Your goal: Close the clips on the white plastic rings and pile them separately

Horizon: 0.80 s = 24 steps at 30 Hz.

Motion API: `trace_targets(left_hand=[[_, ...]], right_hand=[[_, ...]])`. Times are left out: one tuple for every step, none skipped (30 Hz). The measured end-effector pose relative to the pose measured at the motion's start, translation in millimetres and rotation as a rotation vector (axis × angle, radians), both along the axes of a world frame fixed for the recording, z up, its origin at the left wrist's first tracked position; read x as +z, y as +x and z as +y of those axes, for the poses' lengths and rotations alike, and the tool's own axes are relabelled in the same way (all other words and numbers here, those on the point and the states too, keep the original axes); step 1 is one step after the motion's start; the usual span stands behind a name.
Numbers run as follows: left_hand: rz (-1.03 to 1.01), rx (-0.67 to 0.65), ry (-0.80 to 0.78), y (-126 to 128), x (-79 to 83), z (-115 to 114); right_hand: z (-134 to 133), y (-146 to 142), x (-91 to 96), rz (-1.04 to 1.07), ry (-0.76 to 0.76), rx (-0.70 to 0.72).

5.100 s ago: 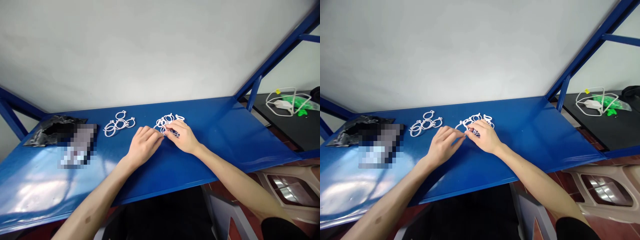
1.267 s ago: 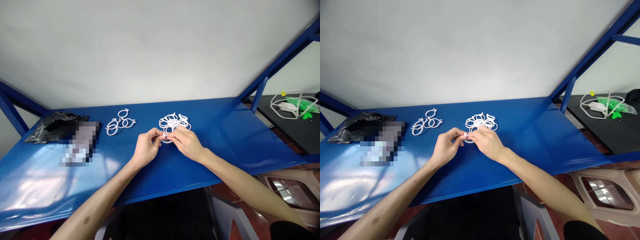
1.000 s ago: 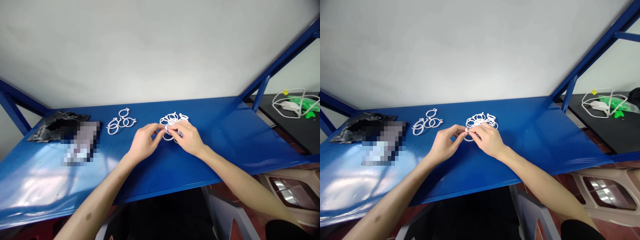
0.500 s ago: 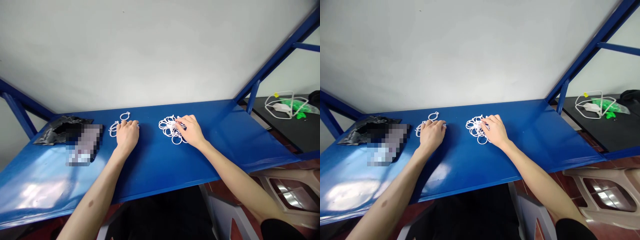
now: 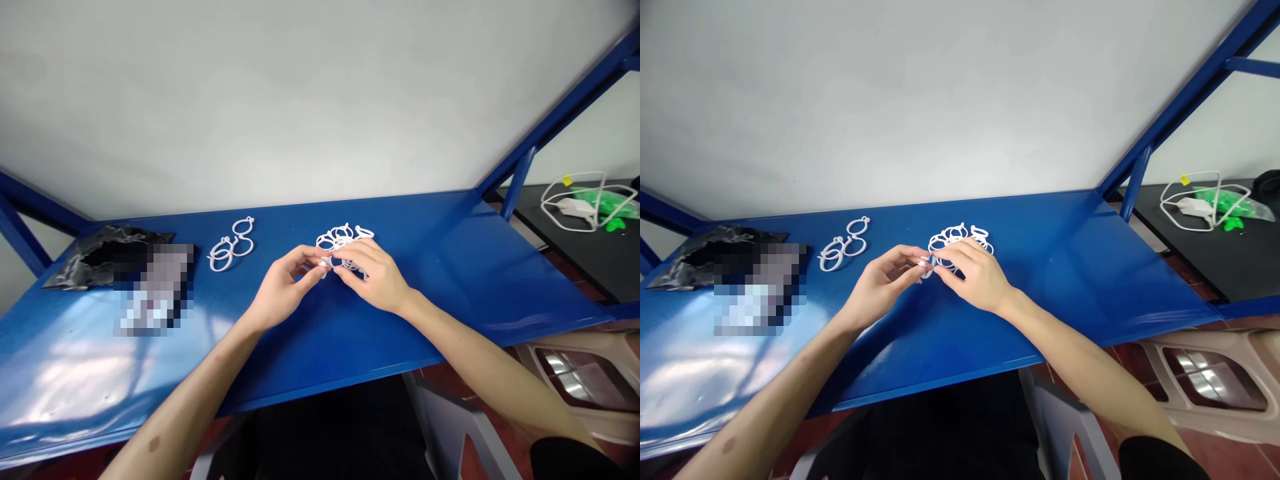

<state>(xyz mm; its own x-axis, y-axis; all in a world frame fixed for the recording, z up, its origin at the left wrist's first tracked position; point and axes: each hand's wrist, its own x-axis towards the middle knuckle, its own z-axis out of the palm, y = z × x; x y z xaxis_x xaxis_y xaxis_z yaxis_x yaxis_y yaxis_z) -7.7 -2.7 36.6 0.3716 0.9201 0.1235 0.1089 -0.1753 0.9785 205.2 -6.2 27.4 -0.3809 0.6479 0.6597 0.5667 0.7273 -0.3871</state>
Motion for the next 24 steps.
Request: trace_targets(left_hand=[[-0.046,-0.01,-0.037,0,0.3,-1],[-0.085,-0.016,-0.068,1,0.5,-1],[-0.117,-0.017,-0.091,1,0.5,-1],[-0.144,-0.008,-0.106,1,0.4,0],[-0.167,0.009,-0.118,2,0.2,0],[-0.184,0.033,-0.126,3,-0.2,1],[-0.197,0.06,-0.133,4,-0.7,1],[-0.205,0.088,-0.139,6,-1.5,1],[-0.21,0.114,-0.143,7,-2.7,1],[-0.209,0.138,-0.146,8,-4.2,1],[-0.203,0.159,-0.143,10,-6.0,2],[-0.188,0.18,-0.135,10,-8.0,2],[-0.163,0.203,-0.123,11,-10.1,2],[-0.125,0.229,-0.106,11,-12.1,2],[-0.078,0.253,-0.085,11,-13.7,3],[-0.029,0.274,-0.061,10,-15.0,3],[0.016,0.288,-0.039,9,-15.9,4],[0.051,0.294,-0.019,9,-16.5,4],[0.073,0.293,-0.005,8,-16.9,5],[0.084,0.286,0.002,7,-17.2,5],[0.09,0.274,0.003,6,-17.6,6],[0.094,0.26,-0.001,6,-18.2,7],[0.098,0.247,-0.006,5,-19.1,8],[0.1,0.236,-0.011,4,-20.2,9]], right_hand=[[-1,-1,-1.2,0.007,-0.018,0.016],[-2,-3,-2.2,0.016,-0.033,0.03],[-2,-4,-3.1,0.025,-0.047,0.041],[-3,-5,-3.6,0.031,-0.06,0.05],[-4,-6,-4.0,0.035,-0.071,0.057],[-5,-7,-4.3,0.036,-0.081,0.058],[-6,-9,-4.7,0.036,-0.091,0.051],[-7,-10,-5.3,0.036,-0.098,0.035],[-8,-12,-6.3,0.038,-0.107,0.014],[-9,-13,-7.5,0.041,-0.112,-0.009],[-9,-15,-8.9,0.044,-0.115,-0.029],[-9,-16,-10.4,0.048,-0.114,-0.045],[-9,-16,-11.8,0.052,-0.11,-0.057],[-9,-16,-12.9,0.057,-0.107,-0.066],[-9,-16,-13.5,0.065,-0.105,-0.072],[-8,-15,-13.6,0.079,-0.102,-0.077],[-7,-15,-13.3,0.1,-0.102,-0.078],[-7,-14,-12.5,0.127,-0.102,-0.074],[-6,-13,-11.4,0.153,-0.104,-0.066],[-5,-12,-10.2,0.176,-0.107,-0.057],[-5,-11,-8.9,0.191,-0.112,-0.047],[-4,-10,-7.7,0.198,-0.12,-0.04],[-4,-10,-6.6,0.195,-0.132,-0.031],[-4,-10,-5.8,0.189,-0.146,-0.023]])
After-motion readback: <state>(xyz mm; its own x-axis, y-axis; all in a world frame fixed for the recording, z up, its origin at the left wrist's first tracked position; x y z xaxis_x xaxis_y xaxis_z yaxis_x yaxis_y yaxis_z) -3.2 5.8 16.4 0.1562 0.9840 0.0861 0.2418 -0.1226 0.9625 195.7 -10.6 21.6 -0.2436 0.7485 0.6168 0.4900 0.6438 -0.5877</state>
